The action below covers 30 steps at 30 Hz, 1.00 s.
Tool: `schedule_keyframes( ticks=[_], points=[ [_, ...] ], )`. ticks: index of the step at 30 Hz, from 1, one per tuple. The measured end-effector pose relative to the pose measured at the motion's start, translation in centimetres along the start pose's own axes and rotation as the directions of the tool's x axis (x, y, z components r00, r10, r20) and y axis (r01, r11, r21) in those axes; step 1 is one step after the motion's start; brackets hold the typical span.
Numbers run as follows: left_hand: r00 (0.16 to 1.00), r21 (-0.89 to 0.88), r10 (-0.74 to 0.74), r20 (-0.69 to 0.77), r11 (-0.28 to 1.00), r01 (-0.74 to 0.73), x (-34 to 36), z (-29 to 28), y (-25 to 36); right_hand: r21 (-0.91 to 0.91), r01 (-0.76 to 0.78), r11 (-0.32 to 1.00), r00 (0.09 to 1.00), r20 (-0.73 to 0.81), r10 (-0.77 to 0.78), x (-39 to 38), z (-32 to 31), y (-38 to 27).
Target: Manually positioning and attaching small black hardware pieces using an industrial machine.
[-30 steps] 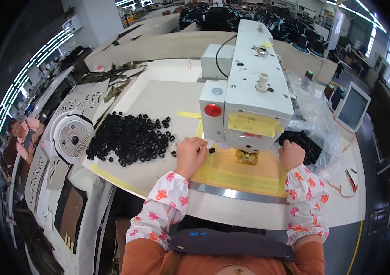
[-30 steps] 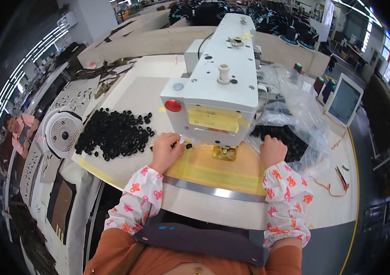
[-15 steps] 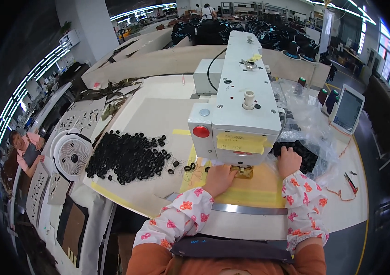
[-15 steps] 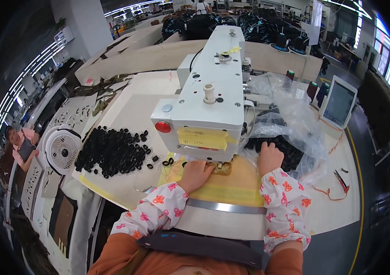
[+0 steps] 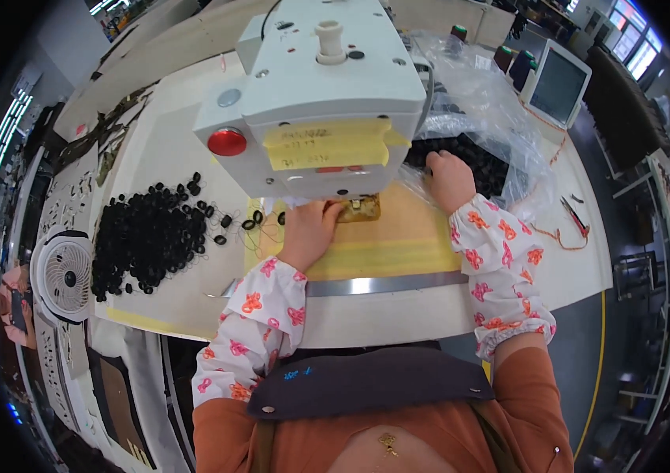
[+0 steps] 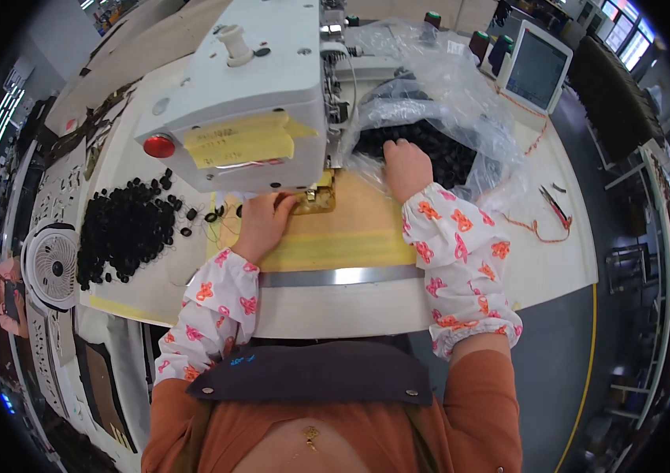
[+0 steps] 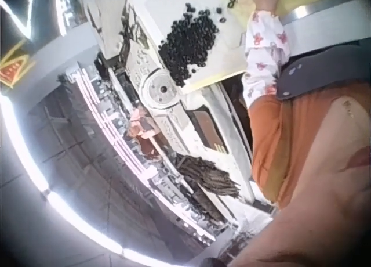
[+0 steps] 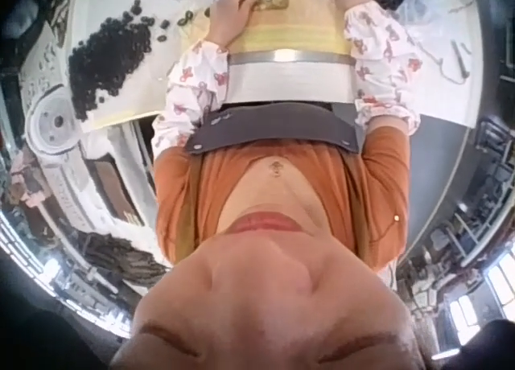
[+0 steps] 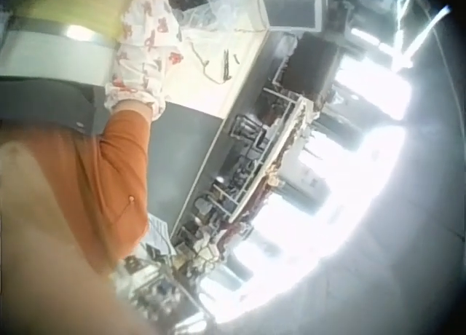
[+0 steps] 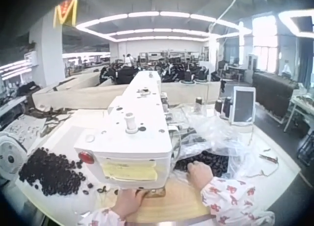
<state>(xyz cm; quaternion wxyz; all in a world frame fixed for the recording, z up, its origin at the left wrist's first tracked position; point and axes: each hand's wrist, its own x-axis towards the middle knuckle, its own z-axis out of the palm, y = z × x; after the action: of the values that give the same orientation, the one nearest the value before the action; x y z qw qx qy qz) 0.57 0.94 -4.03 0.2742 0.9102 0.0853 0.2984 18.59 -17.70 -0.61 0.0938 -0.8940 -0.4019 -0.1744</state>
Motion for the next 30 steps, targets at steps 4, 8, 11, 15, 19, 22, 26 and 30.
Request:
schedule_keyframes(
  ticks=[4, 8, 11, 15, 19, 22, 26, 30],
  points=[
    [0.997, 0.069, 0.083, 0.002, 0.994, -0.083, 0.4, -0.2, 1.1, 0.353, 0.057, 0.934, 0.997, -0.062, -0.038, -1.5, -1.5, -1.8],
    [0.962, 0.045, -0.156, 0.226, 0.988, 0.149, 0.2, 0.0, 1.7, 0.886, -0.163, 0.433, 0.978, 0.205, -0.050, -3.8, -1.6, -6.5],
    [0.979, 0.046, -0.058, 0.196, 0.998, 0.050, 0.1, 0.1, 1.7, 0.927, -0.172, 0.333, 0.983, 0.182, 0.002, -4.4, -0.6, -8.0],
    [0.973, -0.312, -0.144, 0.180, 0.930, 0.195, -0.4, -0.1, 1.7, 0.894, -0.257, 0.366, 0.964, 0.266, 0.026, -4.6, -0.9, -8.7],
    [0.906, -0.263, -0.143, 0.399, 0.928, 0.262, 1.2, -1.4, 3.6, 0.797, 0.084, 0.598, 0.995, -0.037, -0.090, -4.5, -0.8, -9.0],
    [0.942, -0.188, -0.077, 0.328, 0.971, 0.145, 0.9, -2.0, 3.5, 0.708, 0.271, 0.652, 0.961, -0.159, -0.227, -4.5, -1.1, -9.7],
    [0.936, -0.244, 0.035, 0.351, 0.968, 0.055, 0.1, -1.3, 2.7, 0.646, 0.349, 0.679, 0.936, -0.202, -0.289, -5.2, -0.6, -9.7],
    [0.951, -0.238, 0.053, 0.306, 0.971, 0.023, -0.4, -1.3, 3.3, 0.628, 0.327, 0.706, 0.945, -0.206, -0.255, -6.1, -1.4, -9.7]
  ],
)
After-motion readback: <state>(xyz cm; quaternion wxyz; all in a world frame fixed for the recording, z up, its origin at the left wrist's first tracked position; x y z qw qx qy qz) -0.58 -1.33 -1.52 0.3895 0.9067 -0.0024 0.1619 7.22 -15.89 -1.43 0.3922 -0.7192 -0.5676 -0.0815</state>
